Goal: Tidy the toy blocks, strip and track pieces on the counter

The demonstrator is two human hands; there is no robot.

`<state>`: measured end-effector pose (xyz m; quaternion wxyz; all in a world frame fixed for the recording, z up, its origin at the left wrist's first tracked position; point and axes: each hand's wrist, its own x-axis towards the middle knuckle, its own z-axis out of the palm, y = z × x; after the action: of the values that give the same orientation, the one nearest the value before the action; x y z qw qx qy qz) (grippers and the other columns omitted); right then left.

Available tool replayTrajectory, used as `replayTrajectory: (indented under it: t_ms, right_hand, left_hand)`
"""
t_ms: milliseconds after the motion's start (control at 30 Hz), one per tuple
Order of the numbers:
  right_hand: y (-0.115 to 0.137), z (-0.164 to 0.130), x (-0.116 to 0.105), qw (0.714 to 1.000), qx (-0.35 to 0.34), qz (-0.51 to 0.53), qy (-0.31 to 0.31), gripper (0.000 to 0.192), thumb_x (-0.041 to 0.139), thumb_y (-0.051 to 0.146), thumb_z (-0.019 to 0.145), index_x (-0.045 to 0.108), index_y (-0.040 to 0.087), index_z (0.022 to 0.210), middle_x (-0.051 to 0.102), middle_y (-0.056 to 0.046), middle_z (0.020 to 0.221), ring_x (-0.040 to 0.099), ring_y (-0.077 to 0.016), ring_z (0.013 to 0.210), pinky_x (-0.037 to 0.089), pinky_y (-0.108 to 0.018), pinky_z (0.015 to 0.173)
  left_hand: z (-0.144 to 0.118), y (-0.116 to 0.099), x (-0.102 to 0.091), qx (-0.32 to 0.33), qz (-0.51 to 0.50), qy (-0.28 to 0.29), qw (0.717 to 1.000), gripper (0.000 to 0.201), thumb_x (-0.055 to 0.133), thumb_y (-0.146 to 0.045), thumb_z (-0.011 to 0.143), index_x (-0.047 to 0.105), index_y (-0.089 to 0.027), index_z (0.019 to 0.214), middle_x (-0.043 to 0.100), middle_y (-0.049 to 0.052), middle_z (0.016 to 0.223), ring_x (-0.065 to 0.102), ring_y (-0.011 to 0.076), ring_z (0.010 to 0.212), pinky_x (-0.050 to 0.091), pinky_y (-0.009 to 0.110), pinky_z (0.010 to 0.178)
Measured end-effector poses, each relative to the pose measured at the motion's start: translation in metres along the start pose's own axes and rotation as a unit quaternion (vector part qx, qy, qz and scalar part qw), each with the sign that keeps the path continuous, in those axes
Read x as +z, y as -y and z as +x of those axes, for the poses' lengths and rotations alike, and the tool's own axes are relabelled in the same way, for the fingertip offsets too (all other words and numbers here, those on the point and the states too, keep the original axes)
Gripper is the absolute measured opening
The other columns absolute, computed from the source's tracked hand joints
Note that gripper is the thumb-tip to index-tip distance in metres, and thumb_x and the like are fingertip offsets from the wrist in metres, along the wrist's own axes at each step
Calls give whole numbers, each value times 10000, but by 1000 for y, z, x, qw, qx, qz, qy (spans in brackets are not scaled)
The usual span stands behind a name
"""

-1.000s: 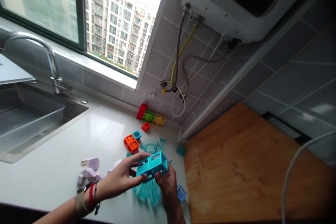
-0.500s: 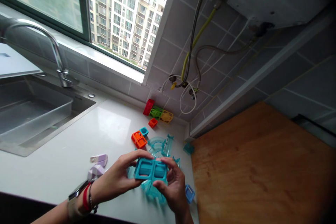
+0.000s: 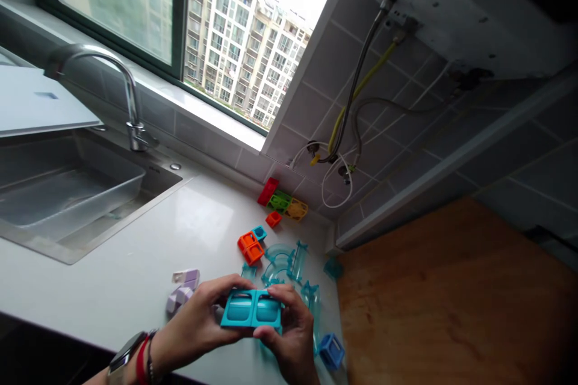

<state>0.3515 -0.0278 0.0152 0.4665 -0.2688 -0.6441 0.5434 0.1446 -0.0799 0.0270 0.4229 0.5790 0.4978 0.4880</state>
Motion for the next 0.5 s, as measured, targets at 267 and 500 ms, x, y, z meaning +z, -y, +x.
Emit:
replayTrajectory:
  t_ms: [267, 500]
  right_hand:
    - [-5, -4, 11, 1000, -4, -13, -27, 551, 923, 519, 721, 757, 298, 1197, 686, -65, 1113, 706, -232, 988, 612, -282, 777]
    - [-13, -10, 3, 998, -37, -58, 4, 565, 843, 608, 781, 733, 281, 1228, 688, -81, 1057, 719, -238, 922, 624, -293, 712]
  left_hand:
    - [-6, 11, -1, -38, -45, 10, 998, 475, 890, -353, 742, 679, -212, 1144, 779, 36, 999, 748, 210, 848, 597, 249, 724]
    - [-7, 10, 1, -17, 4, 30, 999, 436, 861, -314, 744, 683, -223, 1132, 773, 43, 1030, 739, 222, 879, 590, 252, 748]
